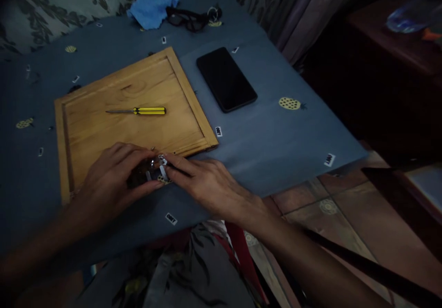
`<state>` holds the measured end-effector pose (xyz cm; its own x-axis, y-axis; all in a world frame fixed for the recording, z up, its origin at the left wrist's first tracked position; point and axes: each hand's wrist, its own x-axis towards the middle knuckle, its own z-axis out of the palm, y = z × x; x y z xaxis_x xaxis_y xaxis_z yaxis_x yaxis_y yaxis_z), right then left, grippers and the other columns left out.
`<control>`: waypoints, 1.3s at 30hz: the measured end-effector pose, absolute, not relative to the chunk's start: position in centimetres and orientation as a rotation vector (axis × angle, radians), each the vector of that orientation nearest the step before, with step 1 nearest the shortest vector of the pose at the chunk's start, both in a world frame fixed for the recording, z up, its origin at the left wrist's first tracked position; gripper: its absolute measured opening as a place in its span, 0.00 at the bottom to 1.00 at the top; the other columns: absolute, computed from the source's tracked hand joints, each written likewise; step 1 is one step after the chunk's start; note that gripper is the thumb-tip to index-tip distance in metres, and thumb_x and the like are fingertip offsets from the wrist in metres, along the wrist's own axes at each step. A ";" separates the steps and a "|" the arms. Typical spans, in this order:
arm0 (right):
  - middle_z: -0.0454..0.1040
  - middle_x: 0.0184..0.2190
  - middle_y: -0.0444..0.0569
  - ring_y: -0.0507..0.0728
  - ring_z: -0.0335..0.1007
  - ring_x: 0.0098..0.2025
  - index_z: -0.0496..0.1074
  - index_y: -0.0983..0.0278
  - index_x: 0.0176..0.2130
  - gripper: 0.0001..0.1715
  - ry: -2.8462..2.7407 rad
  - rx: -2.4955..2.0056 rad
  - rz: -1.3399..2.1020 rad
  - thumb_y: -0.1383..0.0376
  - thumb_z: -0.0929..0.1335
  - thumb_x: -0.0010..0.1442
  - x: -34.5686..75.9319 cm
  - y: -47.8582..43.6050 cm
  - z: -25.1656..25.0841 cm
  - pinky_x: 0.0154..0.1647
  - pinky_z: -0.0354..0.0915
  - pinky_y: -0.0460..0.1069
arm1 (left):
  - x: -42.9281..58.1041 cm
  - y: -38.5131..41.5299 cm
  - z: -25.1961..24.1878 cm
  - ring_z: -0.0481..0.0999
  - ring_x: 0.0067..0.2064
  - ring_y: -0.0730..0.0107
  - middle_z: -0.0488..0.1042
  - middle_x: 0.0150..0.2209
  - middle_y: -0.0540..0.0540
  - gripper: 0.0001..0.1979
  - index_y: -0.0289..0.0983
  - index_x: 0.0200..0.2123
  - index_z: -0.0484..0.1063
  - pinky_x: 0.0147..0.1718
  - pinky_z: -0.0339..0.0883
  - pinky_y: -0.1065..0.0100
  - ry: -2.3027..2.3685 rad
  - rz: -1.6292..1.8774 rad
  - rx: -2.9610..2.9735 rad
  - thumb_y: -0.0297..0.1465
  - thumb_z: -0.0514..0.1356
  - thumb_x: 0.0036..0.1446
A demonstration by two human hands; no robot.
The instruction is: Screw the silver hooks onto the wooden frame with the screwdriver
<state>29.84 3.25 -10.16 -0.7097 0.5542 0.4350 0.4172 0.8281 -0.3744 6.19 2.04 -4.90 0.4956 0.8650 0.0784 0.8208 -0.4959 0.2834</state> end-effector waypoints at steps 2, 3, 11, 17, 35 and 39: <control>0.76 0.61 0.58 0.59 0.83 0.47 0.73 0.66 0.56 0.18 -2.465 -0.729 0.352 0.75 0.63 0.70 29.9 3.2 -10.2 0.44 0.80 0.52 | 6.4 2.0 -5.3 0.75 0.46 0.52 0.78 0.45 0.42 0.20 0.41 0.51 0.71 0.44 0.68 0.53 1.480 0.321 2.559 0.48 0.64 0.65; 0.76 0.62 0.57 0.58 0.83 0.48 0.73 0.65 0.55 0.18 -2.462 -0.732 0.357 0.75 0.63 0.70 29.9 3.2 -10.2 0.44 0.80 0.52 | 6.6 2.0 -5.4 0.75 0.46 0.52 0.79 0.44 0.42 0.20 0.40 0.50 0.72 0.43 0.68 0.53 1.492 0.326 2.570 0.47 0.65 0.64; 0.73 0.65 0.53 0.58 0.81 0.53 0.73 0.63 0.60 0.24 -2.420 -0.710 0.423 0.77 0.64 0.69 30.1 3.2 -10.9 0.50 0.80 0.52 | 8.1 1.2 -5.0 0.76 0.46 0.51 0.78 0.42 0.43 0.16 0.37 0.47 0.73 0.42 0.66 0.53 1.611 0.313 2.554 0.41 0.67 0.63; 0.73 0.64 0.54 0.58 0.81 0.54 0.73 0.63 0.59 0.21 -2.425 -0.719 0.419 0.75 0.63 0.71 30.1 3.1 -11.1 0.50 0.80 0.52 | 8.4 0.8 -5.2 0.75 0.46 0.50 0.77 0.43 0.42 0.15 0.36 0.48 0.73 0.42 0.66 0.53 1.627 0.325 2.576 0.40 0.65 0.65; 0.77 0.61 0.55 0.59 0.83 0.51 0.77 0.63 0.56 0.22 -2.419 -0.758 0.434 0.75 0.62 0.69 29.9 3.1 -10.8 0.45 0.81 0.51 | 8.4 1.1 -6.1 0.76 0.43 0.52 0.77 0.41 0.44 0.19 0.36 0.43 0.74 0.39 0.66 0.56 1.655 0.434 2.441 0.41 0.73 0.56; 0.77 0.61 0.56 0.57 0.80 0.56 0.74 0.62 0.59 0.26 -2.380 -0.758 0.507 0.77 0.61 0.68 30.4 3.2 -10.3 0.52 0.79 0.50 | 8.5 0.9 -6.2 0.77 0.43 0.52 0.77 0.41 0.45 0.19 0.36 0.42 0.74 0.39 0.66 0.55 1.637 0.459 2.426 0.40 0.74 0.55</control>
